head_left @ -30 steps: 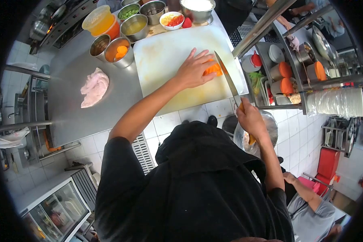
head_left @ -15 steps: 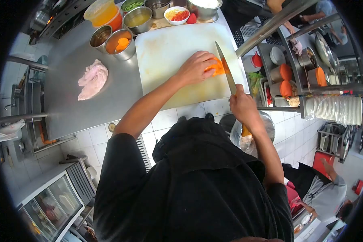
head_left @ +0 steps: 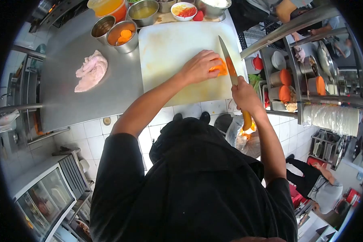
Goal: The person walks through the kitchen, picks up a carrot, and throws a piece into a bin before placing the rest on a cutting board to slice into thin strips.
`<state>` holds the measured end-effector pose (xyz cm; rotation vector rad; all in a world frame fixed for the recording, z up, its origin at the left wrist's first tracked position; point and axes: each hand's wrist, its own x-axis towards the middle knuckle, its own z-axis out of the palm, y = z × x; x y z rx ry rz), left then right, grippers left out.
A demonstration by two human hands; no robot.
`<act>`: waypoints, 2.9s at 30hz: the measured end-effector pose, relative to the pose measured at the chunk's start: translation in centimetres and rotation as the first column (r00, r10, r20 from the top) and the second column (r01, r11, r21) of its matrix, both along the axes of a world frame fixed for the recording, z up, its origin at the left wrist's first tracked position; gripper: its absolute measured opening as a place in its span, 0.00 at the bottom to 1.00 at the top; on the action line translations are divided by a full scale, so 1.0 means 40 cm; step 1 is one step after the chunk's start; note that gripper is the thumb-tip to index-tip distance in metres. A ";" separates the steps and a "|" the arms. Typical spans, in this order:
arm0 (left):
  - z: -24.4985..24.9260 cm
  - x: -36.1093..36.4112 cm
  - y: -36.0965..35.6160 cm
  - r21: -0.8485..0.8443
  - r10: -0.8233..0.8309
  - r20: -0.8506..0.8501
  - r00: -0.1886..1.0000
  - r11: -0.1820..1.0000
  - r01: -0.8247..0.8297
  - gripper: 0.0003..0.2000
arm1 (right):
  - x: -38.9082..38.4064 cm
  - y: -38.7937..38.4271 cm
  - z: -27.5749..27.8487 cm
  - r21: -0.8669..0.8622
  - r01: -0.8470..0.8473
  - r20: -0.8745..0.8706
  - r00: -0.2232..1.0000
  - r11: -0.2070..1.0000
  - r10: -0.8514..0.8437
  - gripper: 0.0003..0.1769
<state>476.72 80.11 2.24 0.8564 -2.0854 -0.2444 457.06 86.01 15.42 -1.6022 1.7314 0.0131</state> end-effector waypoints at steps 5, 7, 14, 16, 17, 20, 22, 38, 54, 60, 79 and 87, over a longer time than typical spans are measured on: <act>-0.006 0.000 -0.007 0.009 -0.002 0.002 1.000 1.000 0.002 0.13 | -0.061 -0.013 -0.285 -0.563 -0.314 -0.225 0.948 0.764 0.224 0.12; -0.016 -0.001 -0.010 -0.017 0.009 0.015 1.000 1.000 -0.009 0.13 | -0.043 -0.048 -0.231 -0.408 -0.231 -0.122 0.973 0.883 0.198 0.12; -0.016 0.001 -0.010 0.053 -0.012 0.029 1.000 0.999 0.010 0.16 | 0.005 0.005 -0.062 -0.141 -0.127 -0.121 0.987 0.982 0.110 0.14; -0.016 -0.001 -0.007 0.047 0.006 0.026 1.000 0.999 -0.007 0.16 | 0.007 0.002 -0.164 -0.234 -0.138 -0.171 0.980 0.962 0.098 0.16; -0.018 -0.002 -0.001 0.060 -0.001 0.029 1.000 0.998 0.000 0.15 | 0.011 -0.004 -0.173 -0.242 -0.121 -0.142 0.986 0.963 0.088 0.16; -0.015 -0.005 0.009 0.083 -0.017 0.033 0.999 0.996 0.014 0.16 | 0.001 -0.038 -0.144 -0.198 -0.123 -0.118 0.988 0.972 0.101 0.16; -0.002 0.003 -0.005 0.075 -0.015 0.032 0.999 0.997 0.012 0.16 | 0.005 -0.070 -0.083 -0.174 -0.130 -0.098 0.989 0.976 0.115 0.16; -0.006 -0.005 -0.005 0.061 0.101 -0.004 0.995 0.993 -0.100 0.19 | 0.009 -0.055 -0.092 -0.122 -0.066 0.015 0.998 0.990 0.068 0.12; -0.013 -0.001 0.009 0.136 0.056 -0.010 0.998 0.989 -0.054 0.20 | 0.031 -0.053 -0.056 -0.102 -0.081 0.007 0.997 0.991 0.082 0.15; -0.009 0.003 0.007 0.115 0.086 0.025 0.996 0.989 -0.088 0.21 | 0.039 -0.041 -0.169 -0.204 -0.045 0.003 0.999 0.978 0.046 0.12; -0.029 0.013 -0.006 0.077 0.082 -0.102 0.991 0.994 -0.074 0.12 | 0.059 -0.038 -0.109 -0.263 -0.206 -0.188 0.969 0.942 0.160 0.17; -0.032 0.010 -0.018 0.078 0.117 -0.132 0.984 0.991 -0.107 0.12 | 0.060 -0.066 -0.072 -0.085 -0.112 -0.035 0.993 0.990 0.110 0.17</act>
